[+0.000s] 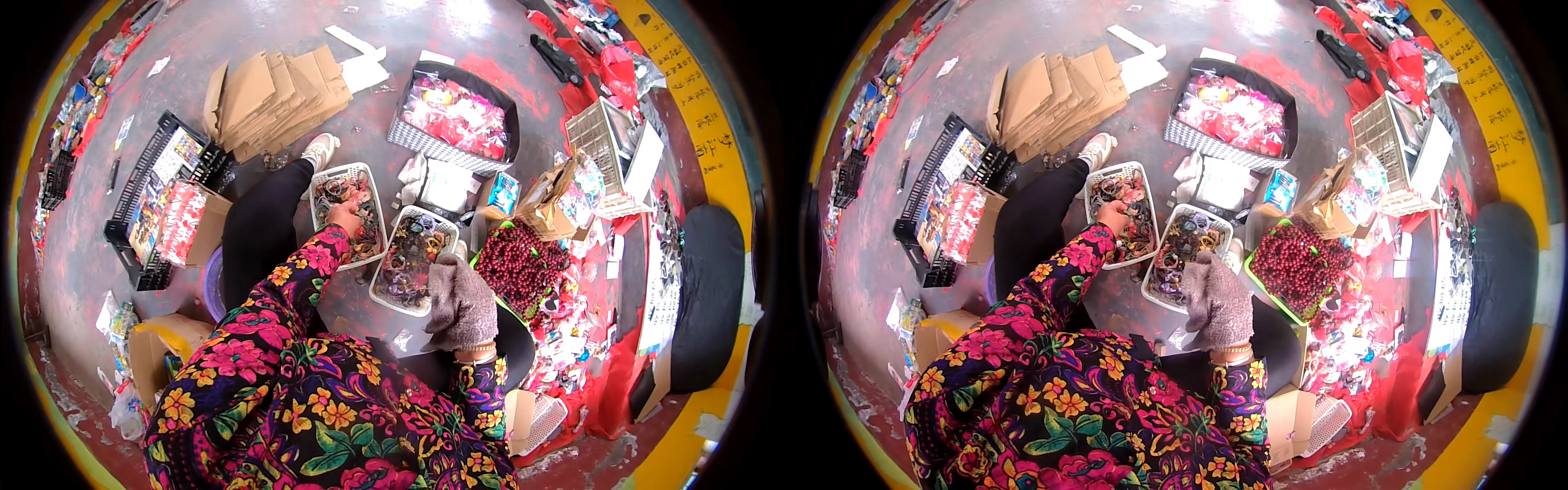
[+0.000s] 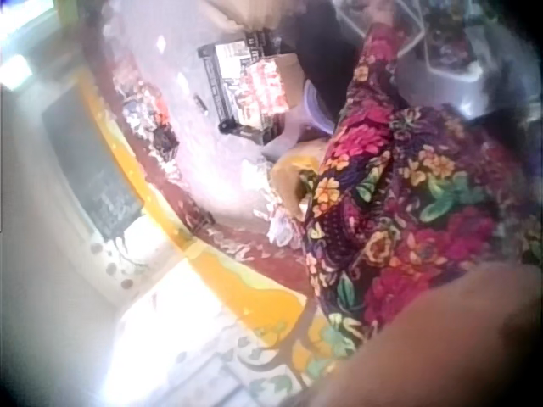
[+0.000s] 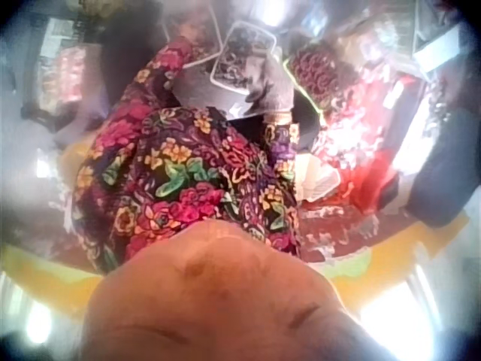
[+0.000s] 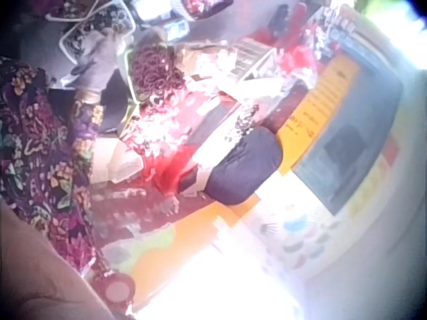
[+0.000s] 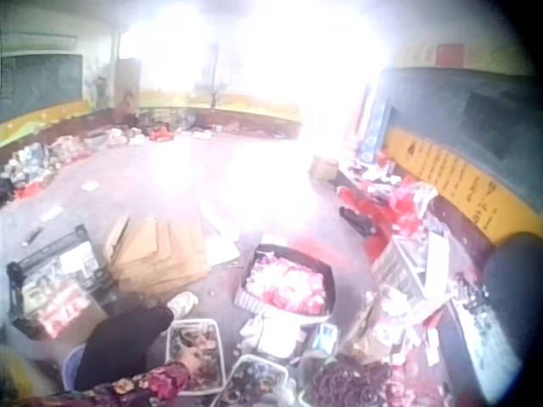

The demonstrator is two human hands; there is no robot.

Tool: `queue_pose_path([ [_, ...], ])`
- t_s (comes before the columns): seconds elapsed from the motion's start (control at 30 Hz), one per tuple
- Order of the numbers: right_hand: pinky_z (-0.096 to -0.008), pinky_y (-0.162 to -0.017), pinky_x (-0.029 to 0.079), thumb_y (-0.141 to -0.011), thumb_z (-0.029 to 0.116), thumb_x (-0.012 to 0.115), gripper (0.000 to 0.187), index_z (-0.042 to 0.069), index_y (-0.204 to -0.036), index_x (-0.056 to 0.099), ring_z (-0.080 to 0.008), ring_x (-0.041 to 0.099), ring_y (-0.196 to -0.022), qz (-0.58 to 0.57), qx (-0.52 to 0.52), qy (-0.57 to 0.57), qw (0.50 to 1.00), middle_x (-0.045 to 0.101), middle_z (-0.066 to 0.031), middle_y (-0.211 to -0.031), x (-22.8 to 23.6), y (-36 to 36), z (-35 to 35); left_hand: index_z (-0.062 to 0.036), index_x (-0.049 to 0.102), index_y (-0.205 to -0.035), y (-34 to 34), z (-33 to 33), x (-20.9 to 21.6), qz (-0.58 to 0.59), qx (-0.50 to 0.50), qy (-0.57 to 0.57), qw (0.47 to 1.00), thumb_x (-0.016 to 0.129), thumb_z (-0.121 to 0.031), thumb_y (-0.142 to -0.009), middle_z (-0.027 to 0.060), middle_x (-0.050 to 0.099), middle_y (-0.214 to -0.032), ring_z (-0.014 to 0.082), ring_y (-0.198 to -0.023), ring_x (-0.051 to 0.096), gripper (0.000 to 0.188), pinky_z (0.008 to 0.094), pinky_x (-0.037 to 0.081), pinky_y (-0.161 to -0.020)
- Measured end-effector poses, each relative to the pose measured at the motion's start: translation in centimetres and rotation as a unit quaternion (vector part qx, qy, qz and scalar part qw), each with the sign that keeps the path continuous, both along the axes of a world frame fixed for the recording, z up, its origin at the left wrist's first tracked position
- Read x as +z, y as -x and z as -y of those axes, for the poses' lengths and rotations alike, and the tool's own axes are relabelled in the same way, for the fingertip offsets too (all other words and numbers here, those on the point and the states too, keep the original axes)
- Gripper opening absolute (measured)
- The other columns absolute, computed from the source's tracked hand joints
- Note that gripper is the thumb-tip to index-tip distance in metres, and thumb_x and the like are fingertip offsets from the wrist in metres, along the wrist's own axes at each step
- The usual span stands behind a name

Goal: The person sits on the floor and wipes small hair accessories with a cloth. They pick items from a white basket, wipe each one, and place them into another basket. The person also dips the cloth into a purple bucket of water to clean it.

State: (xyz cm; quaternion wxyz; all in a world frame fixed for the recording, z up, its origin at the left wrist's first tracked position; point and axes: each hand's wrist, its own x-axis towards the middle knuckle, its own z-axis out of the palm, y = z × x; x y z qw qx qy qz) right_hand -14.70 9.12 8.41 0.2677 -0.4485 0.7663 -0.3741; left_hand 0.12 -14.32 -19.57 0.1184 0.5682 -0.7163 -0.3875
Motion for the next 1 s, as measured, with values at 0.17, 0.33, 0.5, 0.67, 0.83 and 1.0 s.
queue_pose_path([
  [0.17,-0.0336,-0.071,0.046,-0.077,0.019,0.056,0.024,0.006,-0.096,0.056,-0.0296,0.06,-0.081,0.114,-0.041,0.048,0.992,0.061,-0.0128,-0.084,-1.0,0.2,-0.5,-0.0014,0.057,-0.088,0.3,-1.1,9.5,-0.407,0.042,-0.263,0.874,0.058,0.004,-0.073,0.0063,0.06,-0.082,0.0185,-0.081,0.06,0.016,0.031,0.048,-0.072],
  [0.33,-0.0322,-0.07,0.045,-0.078,0.015,0.056,0.024,0.006,-0.1,0.055,-0.0271,0.058,-0.082,-0.128,0.047,0.068,0.988,0.057,-0.0142,-0.088,-1.2,0.2,-1.3,-0.0054,0.053,-0.1,-2.3,-1.1,14.6,-0.582,0.062,-0.392,0.71,0.056,0.009,-0.075,0.01,0.059,-0.097,0.0251,-0.091,0.06,0.029,0.0408,0.047,-0.083],
  [0.5,-0.0349,-0.07,0.045,-0.077,0.02,0.058,0.027,0.009,-0.102,0.055,-0.0304,0.058,-0.081,-0.134,0.058,0.084,0.986,0.056,-0.0152,-0.085,-1.6,0.3,-1.5,-0.0058,0.053,-0.098,-5.1,-2.4,20.9,-0.603,0.012,-0.373,0.705,0.053,0.007,-0.078,0.011,0.06,-0.092,0.0251,-0.09,0.06,0.023,0.0391,0.049,-0.081],
  [0.67,-0.0352,-0.07,0.046,-0.077,0.02,0.058,0.028,0.009,-0.102,0.054,-0.0305,0.059,-0.079,-0.195,0.083,0.109,0.971,0.058,-0.0142,-0.087,-4.0,1.3,-1.7,-0.0043,0.053,-0.096,-6.7,-3.9,22.8,-0.628,0.003,-0.422,0.654,0.049,0.007,-0.077,0.0142,0.059,-0.092,0.031,-0.089,0.059,0.023,0.0458,0.047,-0.084],
  [0.83,-0.0326,-0.069,0.046,-0.078,0.016,0.055,0.027,0.009,-0.105,0.054,-0.0265,0.06,-0.078,-0.169,0.061,0.08,0.98,0.059,-0.0122,-0.085,-2.1,0.3,-1.3,-0.0064,0.054,-0.095,-6.2,-6.9,23.8,-0.648,0.03,-0.495,0.579,0.049,0.007,-0.07,0.0146,0.058,-0.091,0.0309,-0.087,0.058,0.029,0.0527,0.043,-0.086],
  [1.0,-0.0263,-0.064,0.045,-0.083,0.014,0.048,0.028,0.012,-0.11,0.053,-0.0154,0.056,-0.07,-0.056,0.049,0.086,0.994,0.056,-0.0052,-0.08,-3.3,0.1,-0.8,-0.0042,0.054,-0.095,-4.6,-9.4,25.1,-0.638,-0.028,-0.548,0.539,0.049,0.005,-0.071,0.0125,0.056,-0.089,0.0285,-0.088,0.056,0.026,0.0508,0.041,-0.088],
])
